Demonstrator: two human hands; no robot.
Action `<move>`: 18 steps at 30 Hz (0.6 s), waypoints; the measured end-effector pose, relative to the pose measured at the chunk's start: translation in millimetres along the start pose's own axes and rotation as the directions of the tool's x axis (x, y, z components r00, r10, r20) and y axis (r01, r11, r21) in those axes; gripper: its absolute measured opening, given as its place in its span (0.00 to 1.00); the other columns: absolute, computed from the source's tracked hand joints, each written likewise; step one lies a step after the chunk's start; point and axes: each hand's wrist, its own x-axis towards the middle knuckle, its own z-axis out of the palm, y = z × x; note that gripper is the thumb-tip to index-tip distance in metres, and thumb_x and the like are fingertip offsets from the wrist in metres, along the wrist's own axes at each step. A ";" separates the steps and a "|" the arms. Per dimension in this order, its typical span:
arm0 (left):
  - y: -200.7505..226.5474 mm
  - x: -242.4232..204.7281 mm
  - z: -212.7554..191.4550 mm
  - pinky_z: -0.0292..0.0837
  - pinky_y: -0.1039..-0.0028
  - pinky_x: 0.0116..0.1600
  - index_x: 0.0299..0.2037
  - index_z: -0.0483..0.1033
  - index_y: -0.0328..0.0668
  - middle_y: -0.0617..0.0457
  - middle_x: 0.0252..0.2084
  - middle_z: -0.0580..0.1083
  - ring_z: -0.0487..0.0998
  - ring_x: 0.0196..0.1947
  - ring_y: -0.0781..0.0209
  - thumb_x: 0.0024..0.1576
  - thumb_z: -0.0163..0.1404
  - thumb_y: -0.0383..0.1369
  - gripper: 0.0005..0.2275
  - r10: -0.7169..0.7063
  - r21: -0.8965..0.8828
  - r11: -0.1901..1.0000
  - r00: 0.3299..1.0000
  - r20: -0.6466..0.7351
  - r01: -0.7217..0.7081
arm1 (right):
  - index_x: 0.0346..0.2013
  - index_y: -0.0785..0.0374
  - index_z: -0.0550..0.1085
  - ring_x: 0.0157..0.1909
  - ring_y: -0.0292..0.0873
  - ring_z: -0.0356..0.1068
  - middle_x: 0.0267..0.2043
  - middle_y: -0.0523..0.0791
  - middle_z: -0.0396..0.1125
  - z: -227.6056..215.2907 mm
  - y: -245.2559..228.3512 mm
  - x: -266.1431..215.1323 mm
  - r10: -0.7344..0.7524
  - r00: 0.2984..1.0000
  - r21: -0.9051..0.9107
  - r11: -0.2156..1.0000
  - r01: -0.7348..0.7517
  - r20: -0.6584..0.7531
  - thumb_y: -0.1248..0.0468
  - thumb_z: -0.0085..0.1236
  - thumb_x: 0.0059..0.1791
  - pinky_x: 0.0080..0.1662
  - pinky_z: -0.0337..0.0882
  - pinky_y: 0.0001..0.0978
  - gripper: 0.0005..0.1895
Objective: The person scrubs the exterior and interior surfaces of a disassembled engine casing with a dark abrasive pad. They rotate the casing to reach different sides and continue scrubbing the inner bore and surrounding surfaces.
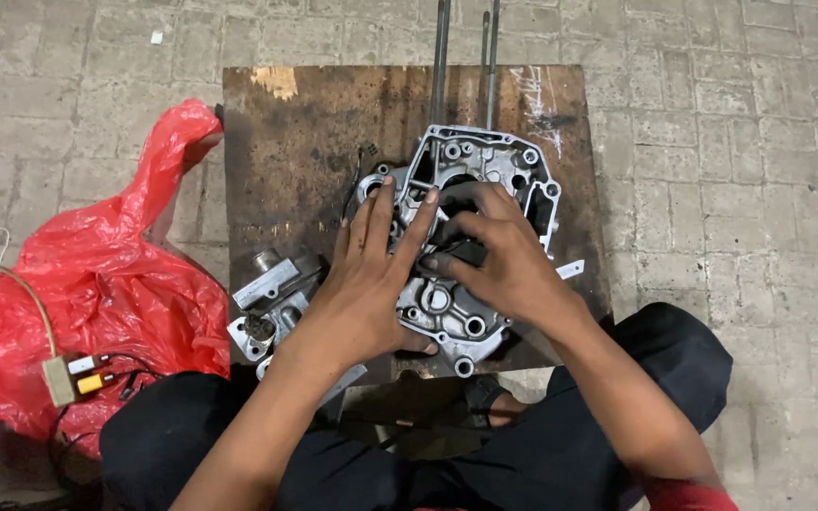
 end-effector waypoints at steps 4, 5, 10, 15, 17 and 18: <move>-2.2 0.9 2.4 0.42 0.36 0.70 0.77 0.36 0.53 0.29 0.77 0.35 0.39 0.75 0.28 0.19 0.84 0.44 0.76 0.021 0.014 1.000 1.000 -0.019 -0.020 | 0.26 0.67 0.78 0.76 0.67 0.45 0.72 0.60 0.51 -1.2 14.7 -5.6 0.067 0.987 0.020 0.997 -0.070 0.144 0.66 0.73 0.35 0.72 0.44 0.60 0.11; -1.6 1.3 1.9 0.42 0.36 0.70 0.77 0.36 0.54 0.28 0.77 0.34 0.39 0.75 0.26 0.19 0.84 0.44 0.76 0.009 0.019 1.000 1.000 0.000 -0.009 | 0.24 0.69 0.78 0.75 0.68 0.47 0.72 0.61 0.52 -1.4 12.6 -4.2 0.068 0.988 0.005 0.998 -0.069 0.142 0.64 0.73 0.36 0.71 0.46 0.60 0.12; -0.9 2.6 4.8 0.43 0.33 0.68 0.77 0.36 0.54 0.27 0.76 0.36 0.41 0.74 0.25 0.20 0.84 0.44 0.75 -0.009 0.029 1.000 1.000 0.023 0.008 | 0.22 0.69 0.71 0.63 0.56 0.62 0.60 0.54 0.63 4.5 2.9 -0.1 0.029 0.999 0.000 1.000 -0.029 -0.024 0.70 0.67 0.38 0.64 0.62 0.52 0.10; -0.2 1.1 4.8 0.45 0.36 0.68 0.77 0.37 0.55 0.27 0.76 0.39 0.46 0.72 0.24 0.19 0.84 0.44 0.75 -0.020 0.034 0.999 1.000 0.009 0.019 | 0.24 0.66 0.78 0.72 0.62 0.53 0.70 0.58 0.55 -1.4 5.0 -3.1 0.058 0.991 0.034 0.997 -0.062 0.119 0.62 0.74 0.38 0.68 0.51 0.55 0.12; -1.6 1.3 5.6 0.45 0.36 0.68 0.77 0.36 0.56 0.26 0.75 0.40 0.47 0.72 0.25 0.19 0.84 0.44 0.75 -0.005 0.045 0.999 1.000 -0.001 0.005 | 0.23 0.68 0.74 0.66 0.59 0.57 0.63 0.55 0.59 2.4 -1.6 0.1 0.053 0.998 0.037 0.998 -0.055 0.042 0.67 0.68 0.37 0.65 0.55 0.52 0.09; -2.1 0.8 7.1 0.45 0.36 0.68 0.77 0.36 0.57 0.25 0.75 0.42 0.48 0.71 0.25 0.20 0.83 0.44 0.75 0.009 0.055 0.998 1.000 -0.006 -0.009 | 0.22 0.70 0.69 0.60 0.55 0.62 0.57 0.53 0.63 4.7 -4.7 0.5 0.052 0.998 0.041 0.998 -0.050 -0.034 0.73 0.61 0.37 0.62 0.60 0.49 0.08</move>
